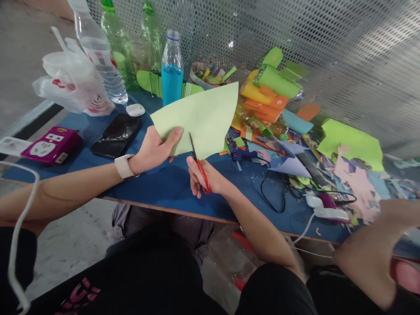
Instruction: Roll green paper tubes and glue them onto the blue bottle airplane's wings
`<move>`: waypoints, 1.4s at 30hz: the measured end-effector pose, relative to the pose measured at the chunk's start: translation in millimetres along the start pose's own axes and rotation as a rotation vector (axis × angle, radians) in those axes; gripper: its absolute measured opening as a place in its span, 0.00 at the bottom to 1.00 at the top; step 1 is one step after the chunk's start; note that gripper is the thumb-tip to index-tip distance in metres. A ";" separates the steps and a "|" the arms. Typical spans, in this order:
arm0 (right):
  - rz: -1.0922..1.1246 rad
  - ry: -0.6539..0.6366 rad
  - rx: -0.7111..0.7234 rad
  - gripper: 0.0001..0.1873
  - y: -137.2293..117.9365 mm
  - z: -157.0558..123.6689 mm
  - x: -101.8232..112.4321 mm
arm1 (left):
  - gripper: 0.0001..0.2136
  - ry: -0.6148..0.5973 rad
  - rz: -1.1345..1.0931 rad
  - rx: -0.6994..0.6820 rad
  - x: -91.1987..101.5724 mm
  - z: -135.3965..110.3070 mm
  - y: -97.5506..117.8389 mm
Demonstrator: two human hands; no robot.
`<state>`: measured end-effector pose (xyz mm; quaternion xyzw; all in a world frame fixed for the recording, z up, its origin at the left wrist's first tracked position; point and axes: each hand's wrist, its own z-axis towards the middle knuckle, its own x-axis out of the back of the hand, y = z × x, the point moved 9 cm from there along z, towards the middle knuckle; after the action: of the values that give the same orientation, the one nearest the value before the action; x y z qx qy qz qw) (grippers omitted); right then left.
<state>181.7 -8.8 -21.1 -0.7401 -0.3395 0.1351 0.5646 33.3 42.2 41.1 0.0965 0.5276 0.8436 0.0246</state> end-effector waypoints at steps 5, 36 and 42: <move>-0.024 0.032 -0.027 0.47 3.5 1.9 0.6 | 0.27 0.010 -0.019 0.016 -0.2 0.5 -5.3; 0.013 0.030 0.018 0.48 -0.9 2.3 -4.2 | 0.27 -0.078 0.053 0.039 -9.1 -5.2 6.2; 0.034 0.010 0.045 0.46 0.4 0.0 -2.2 | 0.24 -0.091 0.124 0.018 -9.7 -6.8 7.9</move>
<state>180.2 -10.3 -21.9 -0.7336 -0.3209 0.1486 0.5803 41.9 31.3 43.9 0.1675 0.5265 0.8335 -0.0047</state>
